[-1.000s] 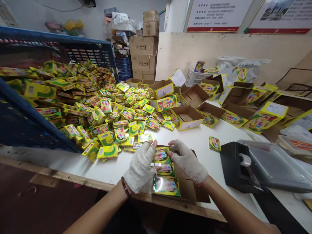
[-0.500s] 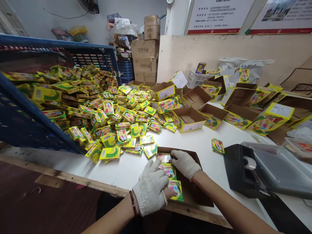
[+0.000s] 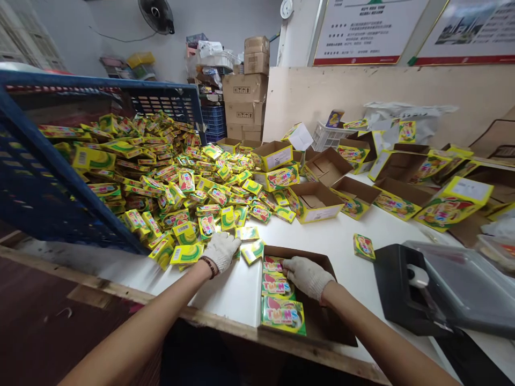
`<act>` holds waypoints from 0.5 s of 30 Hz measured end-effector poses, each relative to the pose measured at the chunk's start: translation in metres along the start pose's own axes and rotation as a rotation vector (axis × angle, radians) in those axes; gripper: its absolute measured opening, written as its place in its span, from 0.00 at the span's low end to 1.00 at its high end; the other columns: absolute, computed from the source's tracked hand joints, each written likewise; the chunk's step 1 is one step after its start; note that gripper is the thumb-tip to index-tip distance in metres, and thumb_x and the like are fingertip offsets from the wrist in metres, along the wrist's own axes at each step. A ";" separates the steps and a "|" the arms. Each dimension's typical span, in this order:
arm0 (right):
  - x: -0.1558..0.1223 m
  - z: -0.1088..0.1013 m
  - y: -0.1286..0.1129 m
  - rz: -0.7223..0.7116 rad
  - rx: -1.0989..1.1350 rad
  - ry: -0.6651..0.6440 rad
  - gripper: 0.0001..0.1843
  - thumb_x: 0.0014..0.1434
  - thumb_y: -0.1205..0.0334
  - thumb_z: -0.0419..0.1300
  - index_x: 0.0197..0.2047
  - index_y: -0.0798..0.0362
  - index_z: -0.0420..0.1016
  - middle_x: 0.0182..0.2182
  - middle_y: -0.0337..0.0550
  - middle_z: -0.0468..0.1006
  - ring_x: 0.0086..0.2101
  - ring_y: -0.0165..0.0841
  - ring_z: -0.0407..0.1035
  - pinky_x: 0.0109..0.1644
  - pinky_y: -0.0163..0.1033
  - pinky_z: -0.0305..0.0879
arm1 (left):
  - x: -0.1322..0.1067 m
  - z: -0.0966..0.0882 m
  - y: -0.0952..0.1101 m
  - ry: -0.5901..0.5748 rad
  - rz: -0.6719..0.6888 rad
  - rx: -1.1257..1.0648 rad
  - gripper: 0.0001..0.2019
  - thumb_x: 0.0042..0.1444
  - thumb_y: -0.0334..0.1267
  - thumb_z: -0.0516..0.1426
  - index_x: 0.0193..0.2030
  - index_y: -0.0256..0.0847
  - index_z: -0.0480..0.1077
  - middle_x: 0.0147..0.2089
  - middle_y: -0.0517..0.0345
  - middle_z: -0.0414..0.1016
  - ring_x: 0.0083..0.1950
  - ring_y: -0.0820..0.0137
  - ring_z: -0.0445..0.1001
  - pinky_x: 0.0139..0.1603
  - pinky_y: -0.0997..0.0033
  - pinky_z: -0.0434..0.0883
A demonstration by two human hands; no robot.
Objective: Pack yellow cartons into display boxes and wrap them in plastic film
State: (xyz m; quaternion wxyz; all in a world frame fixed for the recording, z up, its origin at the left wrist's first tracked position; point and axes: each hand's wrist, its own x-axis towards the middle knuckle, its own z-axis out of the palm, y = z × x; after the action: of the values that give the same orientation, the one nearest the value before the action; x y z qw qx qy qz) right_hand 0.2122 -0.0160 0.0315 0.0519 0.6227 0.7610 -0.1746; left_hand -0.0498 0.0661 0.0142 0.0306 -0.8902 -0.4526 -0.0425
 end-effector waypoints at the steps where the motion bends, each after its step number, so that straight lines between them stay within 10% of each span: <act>1: -0.001 -0.002 0.001 0.000 0.016 0.018 0.15 0.66 0.61 0.50 0.44 0.53 0.78 0.42 0.51 0.79 0.44 0.40 0.74 0.46 0.39 0.65 | -0.002 -0.002 0.004 0.019 -0.008 0.007 0.18 0.49 0.24 0.53 0.47 0.36 0.72 0.40 0.45 0.75 0.43 0.56 0.71 0.44 0.54 0.65; 7: -0.006 -0.013 -0.027 -0.042 0.585 0.385 0.17 0.63 0.56 0.50 0.52 0.53 0.70 0.46 0.47 0.79 0.46 0.37 0.72 0.52 0.40 0.67 | -0.024 -0.027 0.054 0.257 0.061 -0.016 0.32 0.54 0.30 0.53 0.67 0.42 0.55 0.48 0.49 0.74 0.48 0.59 0.70 0.48 0.56 0.65; 11: -0.012 -0.025 -0.043 -0.143 0.737 0.362 0.18 0.55 0.59 0.55 0.49 0.53 0.71 0.41 0.45 0.79 0.40 0.38 0.73 0.46 0.42 0.69 | -0.031 -0.038 0.069 0.462 0.226 -0.119 0.33 0.56 0.37 0.57 0.68 0.38 0.52 0.51 0.48 0.74 0.48 0.60 0.71 0.46 0.60 0.68; 15: -0.042 -0.050 -0.010 -0.011 0.723 0.210 0.21 0.53 0.61 0.54 0.50 0.52 0.74 0.40 0.44 0.80 0.35 0.36 0.74 0.36 0.38 0.70 | -0.056 -0.043 0.012 0.109 -0.113 0.020 0.19 0.53 0.36 0.59 0.53 0.41 0.69 0.51 0.47 0.72 0.51 0.57 0.70 0.51 0.58 0.67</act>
State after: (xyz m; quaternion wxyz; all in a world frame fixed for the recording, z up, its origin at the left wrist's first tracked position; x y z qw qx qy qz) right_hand 0.2185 -0.0403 0.0928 -0.2505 0.6113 0.6547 -0.3672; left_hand -0.0750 0.0102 0.0507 0.0619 -0.8593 -0.5000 -0.0880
